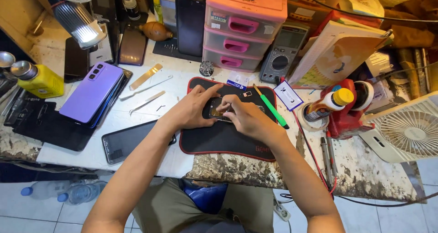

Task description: The person is disassembling or assembling a mobile phone, specifically working on internal screws and components at a repair bench.

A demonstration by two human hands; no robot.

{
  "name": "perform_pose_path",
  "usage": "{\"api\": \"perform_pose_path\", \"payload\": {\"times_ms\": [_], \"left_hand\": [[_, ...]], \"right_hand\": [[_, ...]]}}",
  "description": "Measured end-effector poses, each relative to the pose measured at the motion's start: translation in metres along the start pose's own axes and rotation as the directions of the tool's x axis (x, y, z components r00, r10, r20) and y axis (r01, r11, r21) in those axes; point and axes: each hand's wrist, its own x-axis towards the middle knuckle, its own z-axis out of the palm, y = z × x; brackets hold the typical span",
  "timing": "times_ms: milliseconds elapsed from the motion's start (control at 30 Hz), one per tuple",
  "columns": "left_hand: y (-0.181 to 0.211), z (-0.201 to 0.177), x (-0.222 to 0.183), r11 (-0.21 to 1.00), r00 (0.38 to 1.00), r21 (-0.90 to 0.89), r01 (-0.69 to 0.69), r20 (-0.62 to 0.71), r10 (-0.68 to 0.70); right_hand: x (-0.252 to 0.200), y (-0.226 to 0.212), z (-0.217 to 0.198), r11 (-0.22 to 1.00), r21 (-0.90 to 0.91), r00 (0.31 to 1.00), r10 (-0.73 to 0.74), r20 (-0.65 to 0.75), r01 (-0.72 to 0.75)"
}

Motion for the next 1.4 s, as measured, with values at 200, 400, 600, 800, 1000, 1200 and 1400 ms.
{"api": "perform_pose_path", "payload": {"times_ms": [200, 400, 600, 800, 1000, 1200, 1400], "left_hand": [[-0.002, 0.002, 0.001, 1.000, 1.000, 0.007, 0.012, -0.002, -0.012], [-0.003, 0.003, 0.005, 1.000, 1.000, 0.011, -0.005, -0.002, 0.005], [-0.005, 0.004, 0.005, 1.000, 1.000, -0.001, 0.003, -0.030, -0.003], [0.001, 0.002, 0.000, 1.000, 0.998, -0.007, -0.030, -0.055, 0.030], [-0.009, 0.011, 0.002, 0.999, 0.994, 0.023, -0.041, -0.101, 0.043], [-0.013, 0.014, 0.000, 0.997, 0.991, 0.060, -0.050, -0.119, 0.057], [-0.007, 0.009, -0.001, 0.995, 0.991, 0.090, -0.045, -0.118, 0.055]], "right_hand": [[0.022, 0.032, 0.015, 0.917, -0.367, 0.948, -0.245, -0.204, 0.157], [0.006, 0.009, -0.002, 0.996, 0.006, 0.994, 0.086, 0.065, -0.087], [0.010, 0.019, 0.011, 0.956, -0.293, 0.974, -0.091, -0.208, 0.027], [0.002, 0.000, 0.000, 0.991, -0.122, 0.998, 0.059, 0.027, -0.056], [0.003, 0.011, 0.013, 0.989, -0.128, 0.997, 0.063, -0.048, -0.068], [0.005, 0.001, 0.006, 0.998, -0.030, 0.993, 0.053, -0.108, -0.057], [0.001, 0.033, -0.029, 0.963, 0.254, 0.896, 0.030, -0.442, 0.093]]}}
